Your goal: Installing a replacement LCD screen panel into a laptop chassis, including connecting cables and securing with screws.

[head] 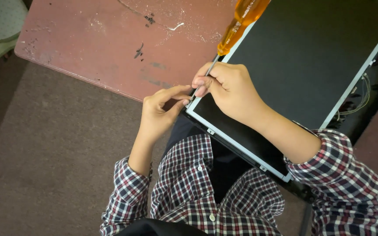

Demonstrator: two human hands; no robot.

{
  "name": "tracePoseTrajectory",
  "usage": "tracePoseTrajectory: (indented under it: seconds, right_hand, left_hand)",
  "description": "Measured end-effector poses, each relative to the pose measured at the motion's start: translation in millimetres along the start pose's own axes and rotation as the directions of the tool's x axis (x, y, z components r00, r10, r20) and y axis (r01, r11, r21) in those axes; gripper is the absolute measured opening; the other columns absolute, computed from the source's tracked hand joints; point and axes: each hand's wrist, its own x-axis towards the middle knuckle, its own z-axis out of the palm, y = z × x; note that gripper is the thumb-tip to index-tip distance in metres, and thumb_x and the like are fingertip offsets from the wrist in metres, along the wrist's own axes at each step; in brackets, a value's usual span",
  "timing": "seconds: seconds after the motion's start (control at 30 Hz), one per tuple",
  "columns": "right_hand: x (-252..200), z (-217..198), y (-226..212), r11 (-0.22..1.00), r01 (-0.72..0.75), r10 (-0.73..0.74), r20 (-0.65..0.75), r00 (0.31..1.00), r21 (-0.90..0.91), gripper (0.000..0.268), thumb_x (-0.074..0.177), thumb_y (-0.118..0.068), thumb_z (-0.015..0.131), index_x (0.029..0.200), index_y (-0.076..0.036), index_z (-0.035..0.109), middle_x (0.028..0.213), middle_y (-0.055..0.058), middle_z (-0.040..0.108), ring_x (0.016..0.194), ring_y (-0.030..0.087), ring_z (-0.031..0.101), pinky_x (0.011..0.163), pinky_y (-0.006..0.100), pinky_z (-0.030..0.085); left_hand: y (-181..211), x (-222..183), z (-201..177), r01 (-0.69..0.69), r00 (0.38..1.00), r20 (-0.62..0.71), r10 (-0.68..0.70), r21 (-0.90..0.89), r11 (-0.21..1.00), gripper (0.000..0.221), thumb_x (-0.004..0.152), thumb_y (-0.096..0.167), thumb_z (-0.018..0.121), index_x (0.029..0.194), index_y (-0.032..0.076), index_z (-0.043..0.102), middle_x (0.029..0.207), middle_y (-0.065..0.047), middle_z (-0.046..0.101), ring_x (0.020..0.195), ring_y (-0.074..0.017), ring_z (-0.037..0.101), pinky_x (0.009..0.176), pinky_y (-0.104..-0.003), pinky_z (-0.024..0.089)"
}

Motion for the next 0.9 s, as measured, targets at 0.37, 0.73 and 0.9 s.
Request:
tracePoseTrajectory:
  seconds: [0.37, 0.73, 0.9]
  right_hand:
    - [4, 1, 4, 1.0, -0.016, 0.016, -0.022, 1.0, 0.016, 0.015, 0.102, -0.004, 0.066, 0.088, 0.002, 0.07, 0.066, 0.013, 0.07, 0.065, 0.02, 0.075, 0.063, 0.031, 0.064]
    - [-2, 7, 1, 0.987, 0.088, -0.077, 0.086, 0.993, -0.137, 0.01, 0.099, -0.006, 0.068, 0.091, -0.005, 0.074, 0.069, 0.011, 0.071, 0.067, 0.025, 0.074, 0.067, 0.035, 0.062]
    - [-7, 0, -2, 0.981, 0.116, -0.082, 0.205, 0.975, -0.159, 0.018, 0.101, 0.0, 0.057, 0.095, -0.007, 0.073, 0.077, 0.008, 0.071, 0.071, 0.024, 0.071, 0.079, 0.033, 0.06]
  left_hand:
    - [1, 5, -2, -0.014, 1.0, 0.019, 0.014, 0.007, 1.0, 0.032, 0.083, -0.002, 0.084, 0.113, 0.006, 0.078, 0.085, -0.01, 0.078, 0.082, -0.0271, 0.076, 0.071, -0.034, 0.061]
    - [1, 2, -4, -0.015, 0.999, 0.034, 0.015, -0.006, 1.0, 0.03, 0.083, 0.001, 0.083, 0.111, 0.008, 0.079, 0.084, -0.013, 0.077, 0.084, -0.0276, 0.076, 0.073, -0.037, 0.059]
    - [-8, 0, -5, 0.015, 0.999, 0.04, -0.014, -0.024, 1.0, 0.03, 0.083, 0.002, 0.082, 0.112, 0.011, 0.081, 0.086, -0.012, 0.078, 0.084, -0.0263, 0.076, 0.076, -0.035, 0.059]
